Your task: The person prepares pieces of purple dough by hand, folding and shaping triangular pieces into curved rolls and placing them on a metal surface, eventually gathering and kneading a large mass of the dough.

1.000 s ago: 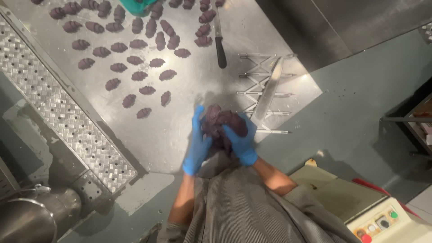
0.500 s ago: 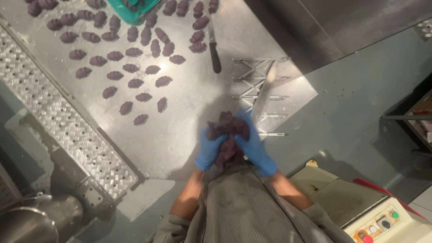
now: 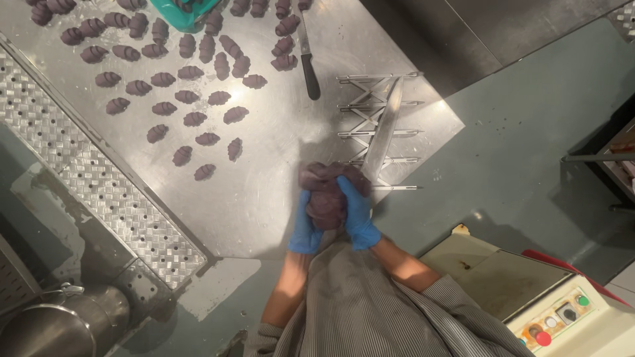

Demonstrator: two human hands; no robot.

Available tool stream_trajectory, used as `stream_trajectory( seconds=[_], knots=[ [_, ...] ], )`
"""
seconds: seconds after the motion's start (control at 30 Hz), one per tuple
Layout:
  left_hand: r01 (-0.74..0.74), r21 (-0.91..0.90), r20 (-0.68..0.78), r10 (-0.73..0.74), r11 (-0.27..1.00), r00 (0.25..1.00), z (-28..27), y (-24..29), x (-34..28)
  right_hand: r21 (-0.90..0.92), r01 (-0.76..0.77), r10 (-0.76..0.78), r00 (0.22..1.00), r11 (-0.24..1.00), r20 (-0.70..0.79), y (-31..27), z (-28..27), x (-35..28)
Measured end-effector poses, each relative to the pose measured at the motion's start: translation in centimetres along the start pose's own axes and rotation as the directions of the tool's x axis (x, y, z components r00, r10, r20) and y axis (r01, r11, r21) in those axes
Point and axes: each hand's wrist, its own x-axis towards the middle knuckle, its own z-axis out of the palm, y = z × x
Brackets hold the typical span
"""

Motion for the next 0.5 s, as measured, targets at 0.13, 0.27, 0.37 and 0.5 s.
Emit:
stream_trajectory(
  seconds=[0.13,0.27,0.37,0.5],
  knots=[
    [-0.094,0.005,-0.19,0.093,0.996,0.977,0.0,1.4,0.6,-0.44,0.372,-0.213,0.905,0.817,0.368,-2.2,-1.6,0.9],
    [-0.285,0.496,-0.011,0.334,0.82,0.943,-0.9,1.6,1.5,-0.404,0.544,-0.297,0.794,0.735,0.53,-5.9,-1.9,0.3],
    [-0.229,0.41,0.192,0.162,0.883,0.968,-1.6,-1.6,1.3,-0.239,0.235,-0.093,0.869,0.942,0.485,-5.7,-2.0,0.5],
    [0.241,-0.163,0.218,-0.203,0.957,0.955,-2.1,-4.6,1.0,0.026,-0.21,0.199,0.954,0.977,0.226,-3.7,-5.3,2.0]
  ],
)
